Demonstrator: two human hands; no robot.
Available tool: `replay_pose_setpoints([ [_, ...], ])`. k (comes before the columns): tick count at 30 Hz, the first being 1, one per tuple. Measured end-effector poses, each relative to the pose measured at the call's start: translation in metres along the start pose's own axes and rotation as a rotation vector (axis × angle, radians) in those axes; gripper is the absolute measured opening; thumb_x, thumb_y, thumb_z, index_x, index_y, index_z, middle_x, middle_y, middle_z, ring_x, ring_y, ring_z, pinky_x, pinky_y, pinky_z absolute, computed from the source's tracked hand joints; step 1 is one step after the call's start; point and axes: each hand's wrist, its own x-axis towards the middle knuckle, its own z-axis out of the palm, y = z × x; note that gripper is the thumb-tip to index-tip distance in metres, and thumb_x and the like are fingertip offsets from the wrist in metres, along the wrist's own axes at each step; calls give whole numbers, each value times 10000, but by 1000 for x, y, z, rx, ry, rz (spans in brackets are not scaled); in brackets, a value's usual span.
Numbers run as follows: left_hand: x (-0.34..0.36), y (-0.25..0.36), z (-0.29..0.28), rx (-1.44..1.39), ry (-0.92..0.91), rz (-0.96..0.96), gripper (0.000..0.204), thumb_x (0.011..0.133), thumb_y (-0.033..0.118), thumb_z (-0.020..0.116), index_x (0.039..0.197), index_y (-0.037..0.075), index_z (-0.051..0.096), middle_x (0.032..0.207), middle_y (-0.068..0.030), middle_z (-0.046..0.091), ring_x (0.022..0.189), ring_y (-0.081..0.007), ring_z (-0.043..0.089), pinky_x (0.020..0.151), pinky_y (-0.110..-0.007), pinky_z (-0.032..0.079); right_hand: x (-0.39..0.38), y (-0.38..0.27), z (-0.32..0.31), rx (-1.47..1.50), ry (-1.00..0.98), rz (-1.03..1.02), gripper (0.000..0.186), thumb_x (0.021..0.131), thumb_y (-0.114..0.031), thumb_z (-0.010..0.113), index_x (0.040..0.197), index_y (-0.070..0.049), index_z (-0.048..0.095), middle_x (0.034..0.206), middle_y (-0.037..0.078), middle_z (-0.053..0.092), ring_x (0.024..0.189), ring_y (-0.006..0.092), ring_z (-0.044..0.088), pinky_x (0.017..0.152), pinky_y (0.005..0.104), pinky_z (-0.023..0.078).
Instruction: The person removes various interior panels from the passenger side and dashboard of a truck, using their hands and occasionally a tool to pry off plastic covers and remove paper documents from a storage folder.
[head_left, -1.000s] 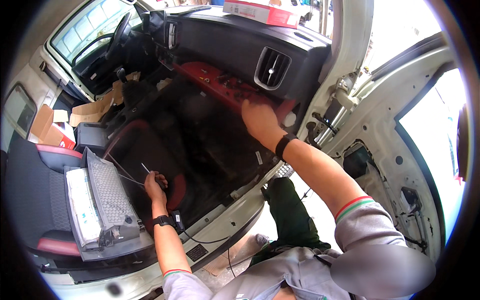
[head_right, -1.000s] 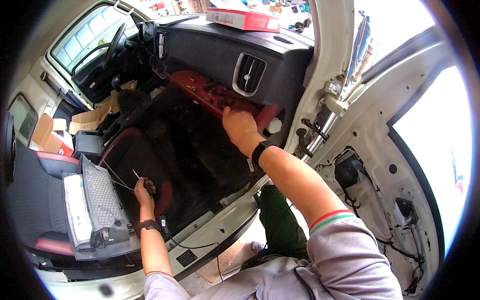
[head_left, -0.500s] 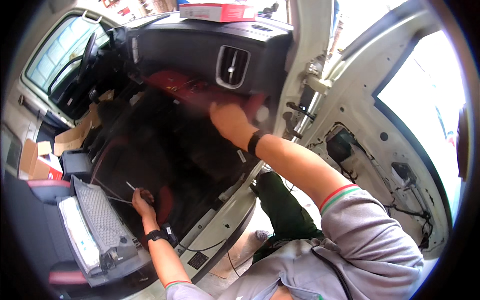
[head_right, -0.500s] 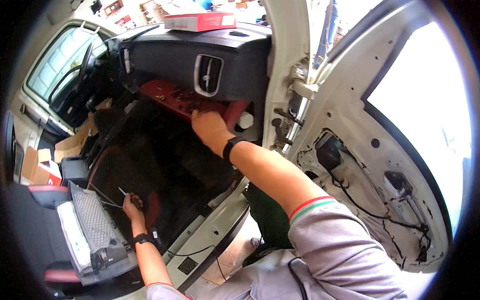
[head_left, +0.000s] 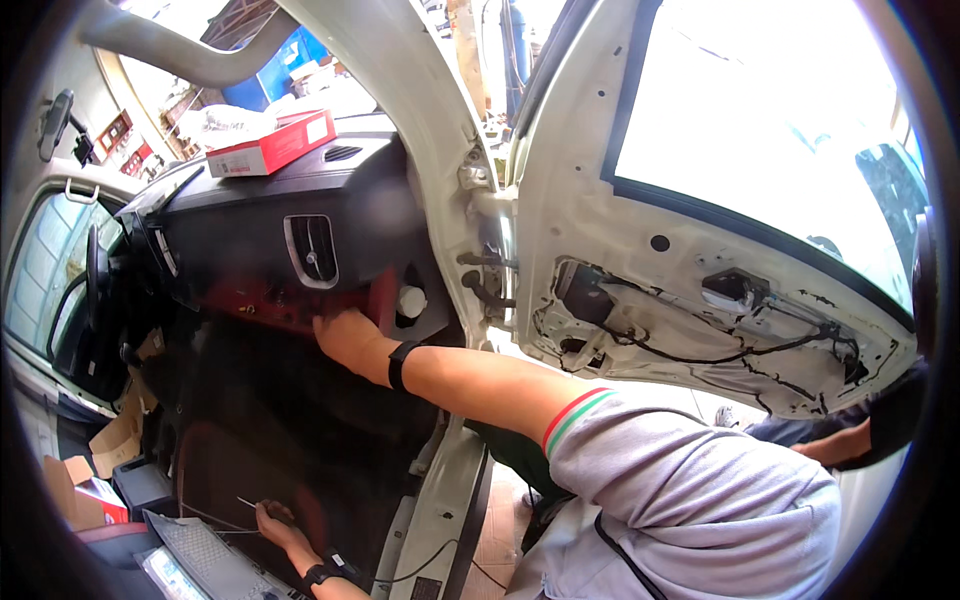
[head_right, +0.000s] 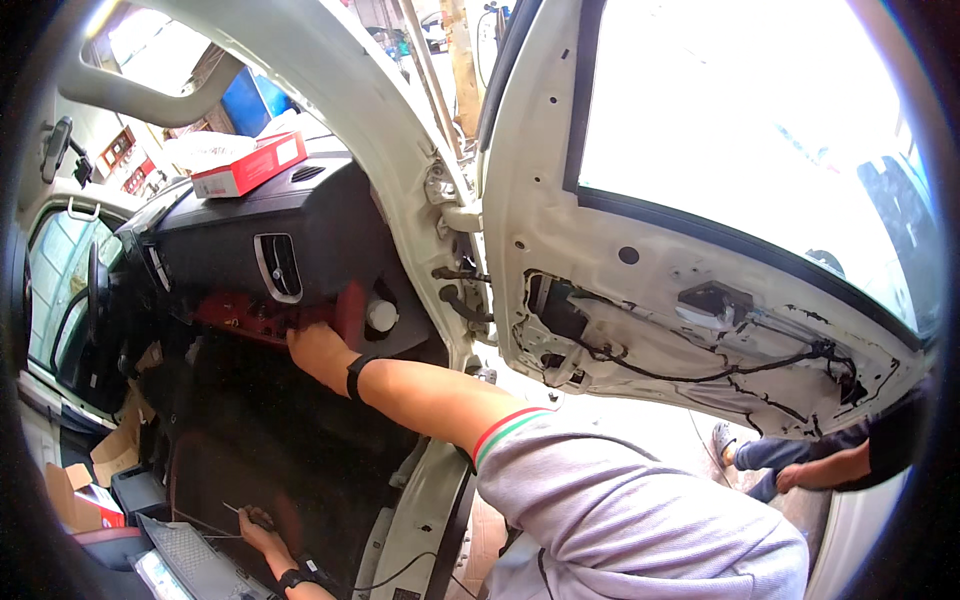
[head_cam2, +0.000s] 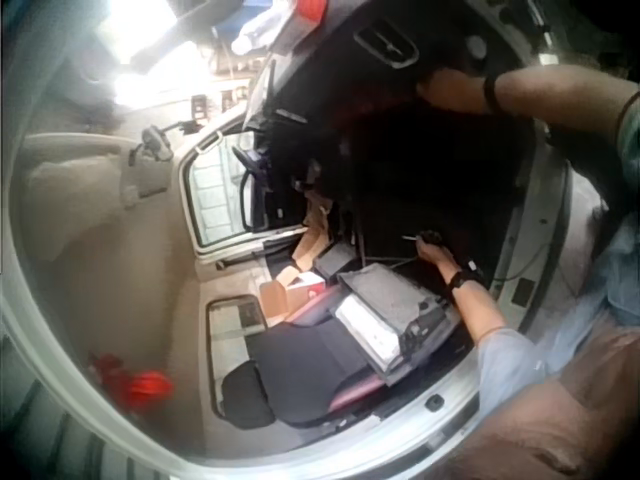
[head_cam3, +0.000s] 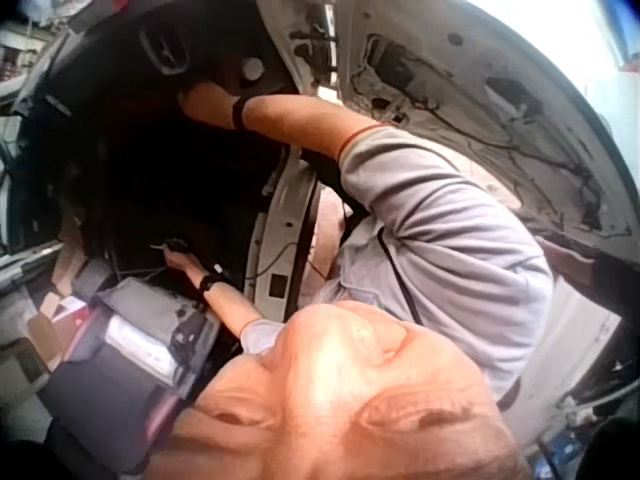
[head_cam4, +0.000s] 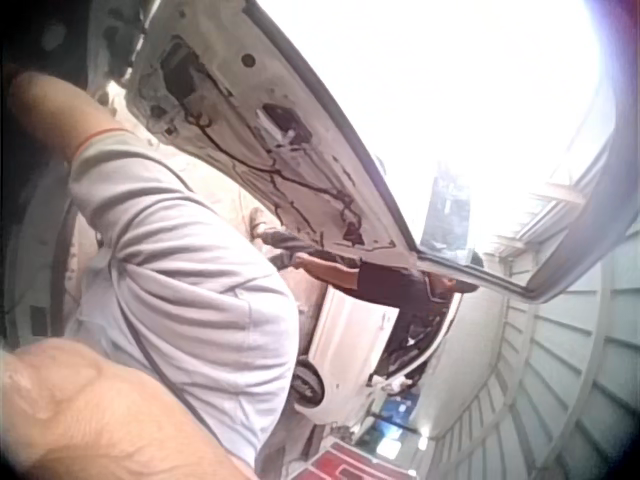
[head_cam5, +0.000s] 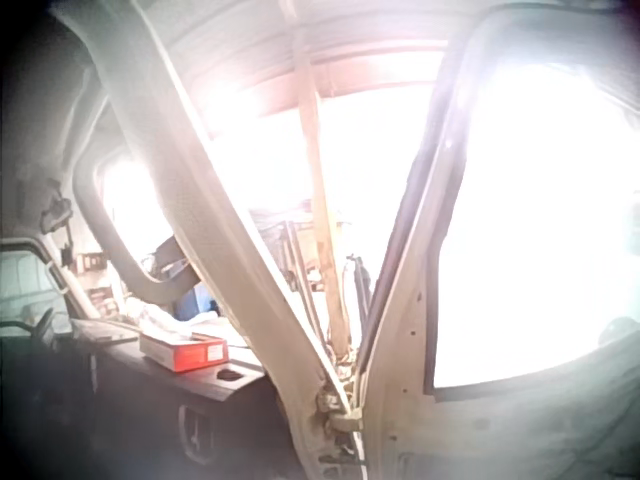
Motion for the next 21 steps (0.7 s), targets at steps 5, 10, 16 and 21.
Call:
replay_pose_setpoints([
  [5,-5,5,11,9,53,-36,269,983,326,483,951,89,607,696,-2,574,555,-109,514,480,-254,346,4,4,6,36,13,7,405,795,-127,674,1170,-6,585,886,92,688,799,257,688,644,353,506],
  [10,-9,7,12,31,46,-47,275,979,335,487,948,89,607,697,4,575,570,-107,518,496,-251,342,4,3,11,84,77,30,184,838,-103,605,1011,-41,599,833,112,695,770,288,705,657,395,540],
  [16,-8,8,4,27,54,-44,285,977,347,487,950,90,605,702,2,578,566,-112,514,497,-253,343,-1,0,-2,84,83,-12,183,833,-106,608,1006,-46,602,838,115,694,753,291,705,655,396,536],
  [21,-7,6,14,11,31,-43,282,975,343,492,956,86,606,712,-7,577,572,-117,515,502,-255,342,1,6,1,91,91,23,210,819,-104,634,1020,-48,606,846,111,693,747,291,704,651,400,532],
])
